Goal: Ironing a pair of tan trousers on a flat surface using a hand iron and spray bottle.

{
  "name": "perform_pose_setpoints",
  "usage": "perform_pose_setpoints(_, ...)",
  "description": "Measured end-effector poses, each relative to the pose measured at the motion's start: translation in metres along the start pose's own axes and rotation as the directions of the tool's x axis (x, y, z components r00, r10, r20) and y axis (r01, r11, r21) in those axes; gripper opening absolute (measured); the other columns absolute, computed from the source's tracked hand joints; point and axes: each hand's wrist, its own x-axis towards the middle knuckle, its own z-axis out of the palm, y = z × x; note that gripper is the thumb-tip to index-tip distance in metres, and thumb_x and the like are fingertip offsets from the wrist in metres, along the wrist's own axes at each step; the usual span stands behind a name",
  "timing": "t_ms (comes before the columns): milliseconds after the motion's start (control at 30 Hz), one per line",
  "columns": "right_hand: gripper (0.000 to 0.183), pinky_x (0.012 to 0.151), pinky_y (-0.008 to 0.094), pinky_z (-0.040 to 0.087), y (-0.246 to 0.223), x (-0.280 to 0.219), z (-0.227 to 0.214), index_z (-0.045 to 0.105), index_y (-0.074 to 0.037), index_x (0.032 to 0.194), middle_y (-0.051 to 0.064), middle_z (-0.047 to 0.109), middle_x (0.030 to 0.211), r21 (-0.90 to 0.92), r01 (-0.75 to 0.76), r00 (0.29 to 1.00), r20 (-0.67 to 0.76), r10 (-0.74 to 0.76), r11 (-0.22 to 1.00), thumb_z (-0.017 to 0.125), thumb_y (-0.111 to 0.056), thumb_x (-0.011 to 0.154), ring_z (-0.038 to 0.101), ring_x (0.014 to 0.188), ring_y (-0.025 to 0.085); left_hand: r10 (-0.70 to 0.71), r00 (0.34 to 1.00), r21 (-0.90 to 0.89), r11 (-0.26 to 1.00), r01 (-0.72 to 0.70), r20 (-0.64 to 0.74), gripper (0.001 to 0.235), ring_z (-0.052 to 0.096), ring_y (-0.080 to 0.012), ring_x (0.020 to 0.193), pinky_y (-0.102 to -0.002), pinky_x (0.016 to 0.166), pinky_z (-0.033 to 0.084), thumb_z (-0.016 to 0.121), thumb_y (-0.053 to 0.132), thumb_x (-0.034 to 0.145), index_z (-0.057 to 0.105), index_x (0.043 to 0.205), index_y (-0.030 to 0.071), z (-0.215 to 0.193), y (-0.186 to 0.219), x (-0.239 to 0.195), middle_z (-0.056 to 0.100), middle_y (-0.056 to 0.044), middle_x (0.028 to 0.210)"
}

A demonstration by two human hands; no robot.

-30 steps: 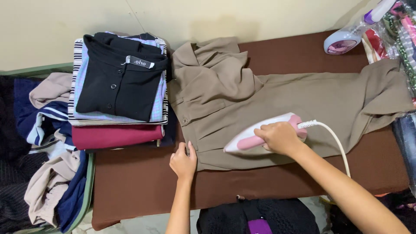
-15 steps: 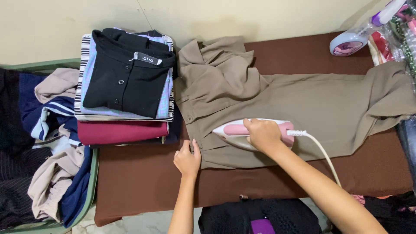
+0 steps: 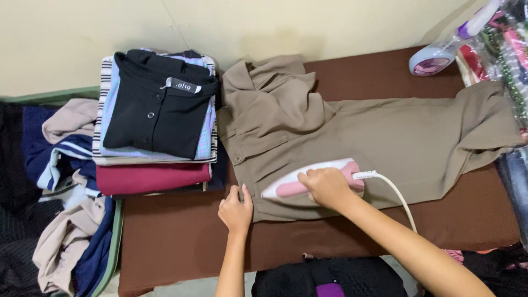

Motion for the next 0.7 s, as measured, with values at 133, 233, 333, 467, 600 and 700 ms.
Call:
perform_pose_setpoints(133,0.031,0.064,0.046,0.055,0.043,-0.023,0.001,0.067,-0.007,0.090,0.013,0.068,0.074,0.024,0.012,0.999,0.049,-0.013,1.000,0.075,-0.009,0.060,0.070,0.073,0.032,-0.014,1.000,0.004,1.000,0.014,-0.006,0.024,0.061,-0.0369,0.056,-0.045,0.054,0.048,0.069,0.028,0.092,0.065,0.078,0.010,-0.002,0.000,-0.001,0.066,-0.012,0.064)
perform_pose_setpoints(233,0.045,0.075,0.047,0.056,0.102,-0.047,-0.005,0.073,-0.006,0.105,0.016,0.073,0.090,0.038,-0.071,0.990,-0.116,0.075,0.997,0.071,-0.003,0.060,0.071,0.084,0.036,-0.012,1.000,-0.021,1.000,0.011,-0.011,0.023,0.061,-0.0361,0.056,-0.044,0.055,0.049,0.069,0.027,0.094,0.065,0.079,0.010,-0.002,0.000,-0.001,0.066,-0.013,0.064)
perform_pose_setpoints(333,0.033,0.079,0.047,0.057,0.140,-0.049,-0.050,0.072,-0.009,0.099,0.016,0.076,0.098,-0.121,-0.335,0.942,-0.018,0.336,0.934,0.075,-0.014,0.066,0.073,0.089,0.036,-0.005,1.000,-0.004,1.000,0.005,0.003,0.024,0.061,-0.0354,0.056,-0.044,0.054,0.049,0.069,0.027,0.094,0.065,0.079,0.009,-0.001,0.000,0.000,0.066,-0.013,0.065)
perform_pose_setpoints(467,0.025,0.074,0.048,0.058,0.180,-0.047,-0.055,0.071,-0.013,0.102,0.014,0.077,0.091,-0.296,-0.631,0.753,-0.011,0.658,0.717,0.076,-0.023,0.079,0.074,0.083,0.034,-0.018,1.000,-0.017,1.000,0.019,0.018,0.025,0.060,-0.0349,0.054,-0.043,0.053,0.048,0.069,0.027,0.093,0.064,0.077,0.009,-0.003,0.003,0.001,0.065,-0.012,0.062)
perform_pose_setpoints(600,0.028,0.068,0.048,0.058,0.172,-0.040,-0.052,0.070,-0.017,0.098,0.011,0.075,0.084,-0.324,-0.520,0.837,-0.009,0.547,0.790,0.079,-0.027,0.073,0.074,0.076,0.034,-0.031,0.999,0.046,0.998,0.029,0.026,0.030,0.058,-0.0360,0.053,-0.044,0.051,0.046,0.070,0.029,0.092,0.060,0.072,0.009,-0.002,0.003,0.002,0.064,-0.013,0.061)
perform_pose_setpoints(700,0.030,0.066,0.049,0.057,0.168,-0.025,-0.046,0.069,-0.016,0.092,0.008,0.075,0.083,-0.290,-0.388,0.915,-0.003,0.404,0.875,0.081,-0.028,0.067,0.073,0.076,0.034,-0.006,1.000,0.006,1.000,0.006,0.006,0.029,0.057,-0.0362,0.053,-0.043,0.055,0.048,0.068,0.027,0.094,0.059,0.073,0.009,0.001,-0.003,-0.001,0.063,-0.014,0.062)
